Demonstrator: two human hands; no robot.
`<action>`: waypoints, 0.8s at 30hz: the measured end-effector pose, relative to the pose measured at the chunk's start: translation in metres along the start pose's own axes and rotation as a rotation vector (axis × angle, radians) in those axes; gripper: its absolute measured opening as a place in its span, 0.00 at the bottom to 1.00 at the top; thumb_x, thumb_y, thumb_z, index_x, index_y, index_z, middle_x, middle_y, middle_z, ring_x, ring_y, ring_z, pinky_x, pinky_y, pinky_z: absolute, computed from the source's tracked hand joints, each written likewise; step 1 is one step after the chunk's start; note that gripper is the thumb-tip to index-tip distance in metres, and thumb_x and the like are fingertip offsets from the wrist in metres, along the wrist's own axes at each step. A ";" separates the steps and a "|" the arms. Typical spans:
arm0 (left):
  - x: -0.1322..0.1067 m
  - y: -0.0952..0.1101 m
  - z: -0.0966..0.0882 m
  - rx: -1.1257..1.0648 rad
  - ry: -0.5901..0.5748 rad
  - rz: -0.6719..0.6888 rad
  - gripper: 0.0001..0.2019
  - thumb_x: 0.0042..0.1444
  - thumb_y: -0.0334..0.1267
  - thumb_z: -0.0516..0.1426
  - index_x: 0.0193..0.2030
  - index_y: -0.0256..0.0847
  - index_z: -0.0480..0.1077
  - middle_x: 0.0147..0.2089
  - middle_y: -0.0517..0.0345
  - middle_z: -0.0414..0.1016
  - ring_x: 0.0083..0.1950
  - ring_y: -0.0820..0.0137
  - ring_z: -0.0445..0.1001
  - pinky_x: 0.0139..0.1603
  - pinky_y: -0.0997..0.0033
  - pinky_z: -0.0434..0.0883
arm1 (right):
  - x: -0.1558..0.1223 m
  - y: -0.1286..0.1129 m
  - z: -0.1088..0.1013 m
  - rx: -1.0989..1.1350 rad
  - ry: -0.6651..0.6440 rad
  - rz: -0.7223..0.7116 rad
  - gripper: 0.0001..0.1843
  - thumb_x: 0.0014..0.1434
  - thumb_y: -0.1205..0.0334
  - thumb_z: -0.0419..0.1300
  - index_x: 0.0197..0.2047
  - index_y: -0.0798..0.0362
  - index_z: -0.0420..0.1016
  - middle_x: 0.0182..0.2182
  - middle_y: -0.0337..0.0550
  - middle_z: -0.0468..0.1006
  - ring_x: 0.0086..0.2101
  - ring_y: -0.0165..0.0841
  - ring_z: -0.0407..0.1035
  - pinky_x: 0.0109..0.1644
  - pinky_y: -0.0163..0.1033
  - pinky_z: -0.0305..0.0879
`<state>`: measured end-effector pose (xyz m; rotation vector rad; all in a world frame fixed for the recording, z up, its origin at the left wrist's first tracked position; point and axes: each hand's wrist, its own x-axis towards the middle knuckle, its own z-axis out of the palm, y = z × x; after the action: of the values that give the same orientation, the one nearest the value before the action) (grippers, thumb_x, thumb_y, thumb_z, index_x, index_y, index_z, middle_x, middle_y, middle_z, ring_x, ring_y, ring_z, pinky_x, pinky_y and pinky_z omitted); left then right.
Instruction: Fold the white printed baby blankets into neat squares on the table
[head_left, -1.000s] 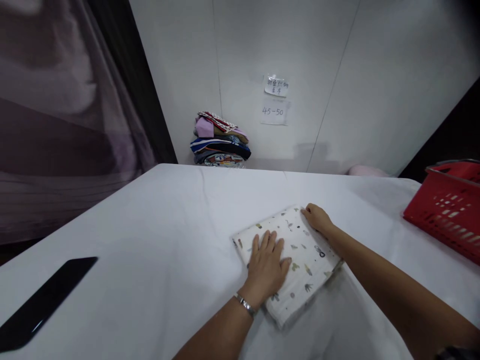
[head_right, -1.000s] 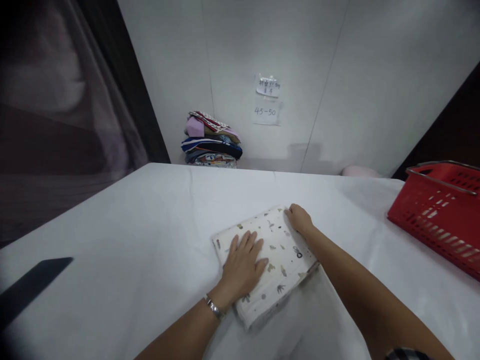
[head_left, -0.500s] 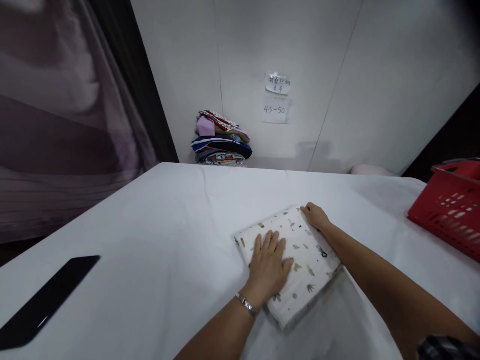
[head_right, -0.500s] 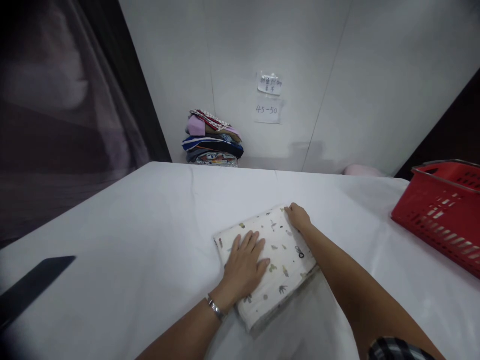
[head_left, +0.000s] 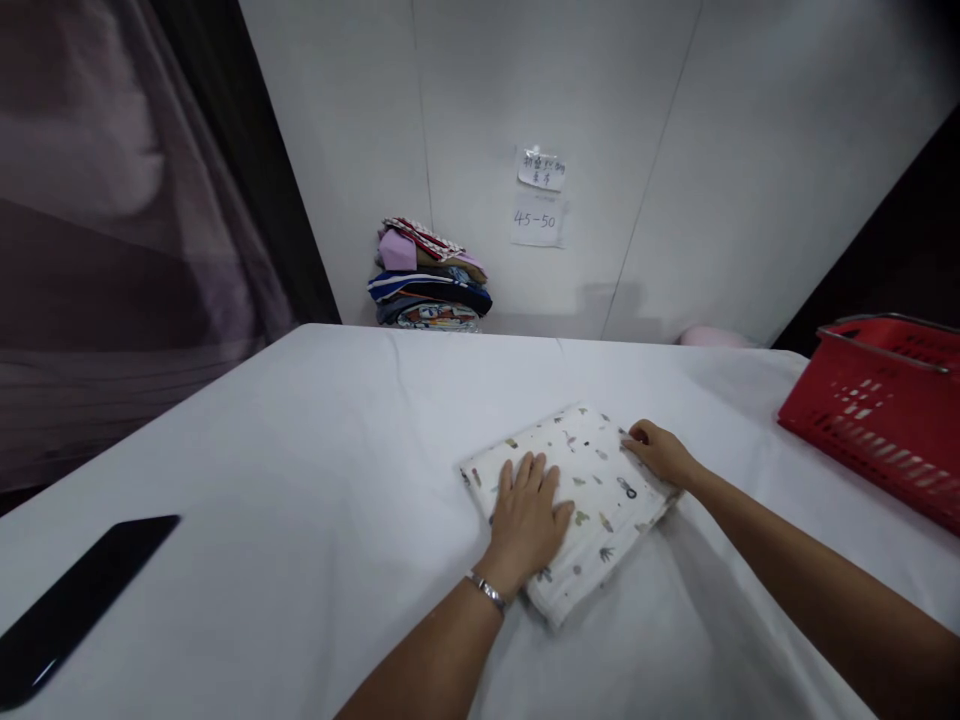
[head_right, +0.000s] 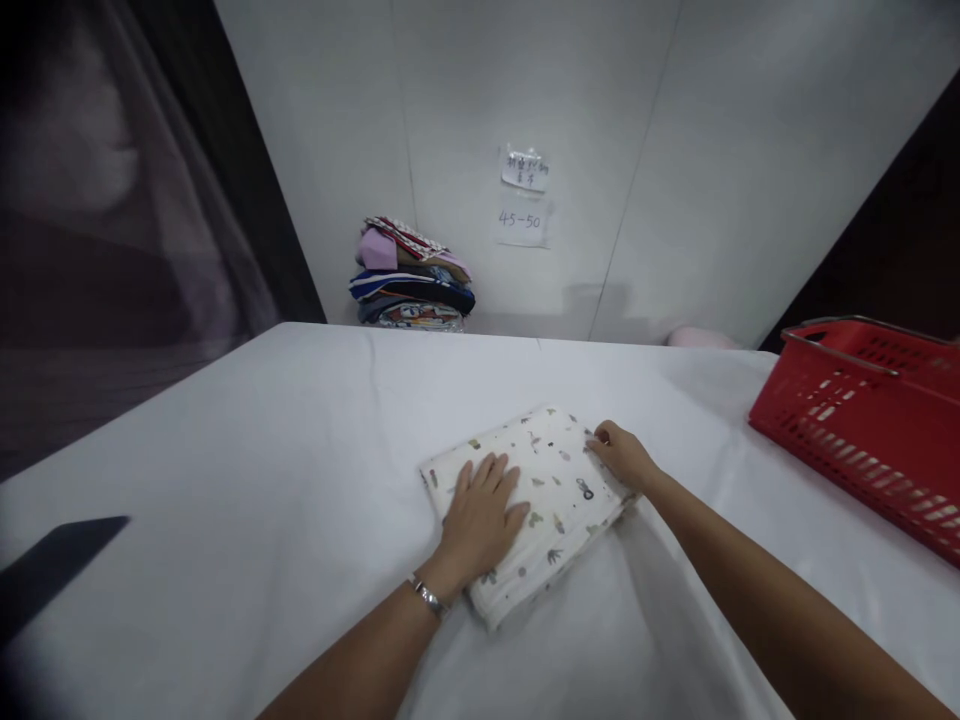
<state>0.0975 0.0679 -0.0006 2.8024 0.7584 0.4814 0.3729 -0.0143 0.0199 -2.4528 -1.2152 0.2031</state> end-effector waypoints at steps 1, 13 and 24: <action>0.000 0.000 0.000 0.000 -0.001 0.000 0.26 0.62 0.51 0.40 0.62 0.42 0.56 0.67 0.54 0.50 0.69 0.61 0.41 0.67 0.49 0.38 | -0.005 0.002 -0.001 -0.005 0.004 0.001 0.10 0.54 0.53 0.55 0.36 0.50 0.66 0.32 0.42 0.76 0.32 0.33 0.68 0.34 0.35 0.59; 0.000 0.001 -0.002 0.006 -0.015 -0.007 0.26 0.62 0.51 0.40 0.62 0.42 0.56 0.67 0.54 0.50 0.69 0.61 0.41 0.67 0.49 0.38 | -0.006 0.005 0.004 -0.031 0.029 0.051 0.10 0.55 0.55 0.52 0.26 0.50 0.64 0.25 0.40 0.73 0.28 0.32 0.65 0.30 0.35 0.56; 0.000 0.001 -0.002 0.003 -0.015 -0.013 0.25 0.62 0.50 0.42 0.62 0.42 0.56 0.67 0.54 0.50 0.69 0.61 0.42 0.68 0.50 0.38 | 0.002 0.004 0.003 -0.049 -0.002 0.065 0.12 0.55 0.53 0.53 0.26 0.51 0.64 0.24 0.40 0.72 0.26 0.32 0.63 0.30 0.35 0.54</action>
<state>0.0976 0.0671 0.0013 2.7987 0.7751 0.4571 0.3762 -0.0142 0.0159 -2.5368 -1.1554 0.1956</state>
